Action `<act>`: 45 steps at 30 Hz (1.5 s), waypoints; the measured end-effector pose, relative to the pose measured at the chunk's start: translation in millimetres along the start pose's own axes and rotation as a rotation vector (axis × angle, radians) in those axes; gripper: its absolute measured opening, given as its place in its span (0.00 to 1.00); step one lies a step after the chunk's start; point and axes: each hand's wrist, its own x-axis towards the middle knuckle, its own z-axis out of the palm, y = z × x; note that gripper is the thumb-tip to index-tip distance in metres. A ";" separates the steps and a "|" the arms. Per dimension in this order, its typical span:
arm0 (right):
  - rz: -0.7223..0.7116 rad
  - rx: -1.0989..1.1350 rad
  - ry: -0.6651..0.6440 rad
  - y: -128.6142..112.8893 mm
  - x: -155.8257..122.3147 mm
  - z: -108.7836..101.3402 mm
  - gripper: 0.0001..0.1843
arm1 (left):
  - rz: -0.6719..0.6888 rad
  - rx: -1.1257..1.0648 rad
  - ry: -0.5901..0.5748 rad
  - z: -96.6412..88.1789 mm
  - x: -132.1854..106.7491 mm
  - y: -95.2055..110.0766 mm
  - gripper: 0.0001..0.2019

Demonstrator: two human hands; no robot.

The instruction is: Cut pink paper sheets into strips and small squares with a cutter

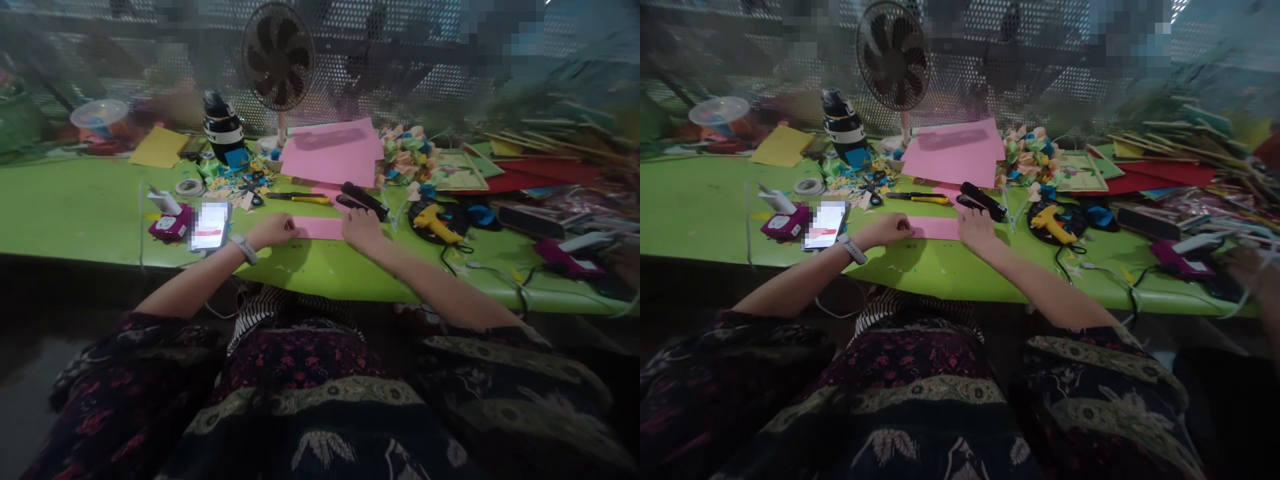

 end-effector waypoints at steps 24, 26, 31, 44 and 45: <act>-0.048 0.907 -0.750 -36.2 59.2 -33.6 0.16 | 0.032 -0.259 -0.222 -2.6 19.8 -18.4 0.18; -0.026 0.886 -0.766 -27.7 56.4 -32.1 0.16 | 0.036 -0.253 -0.227 -2.0 21.9 -20.9 0.17; 0.013 0.821 -0.790 16.1 40.2 -22.0 0.19 | 0.039 -0.269 -0.219 2.0 26.1 -26.1 0.15; 0.069 0.873 -0.749 57.2 23.5 -3.0 0.23 | -0.030 -0.326 -0.456 -9.0 54.8 50.9 0.25; 0.058 0.873 -0.747 57.5 23.8 -1.9 0.24 | -0.021 -0.321 -0.457 -3.9 58.0 61.1 0.27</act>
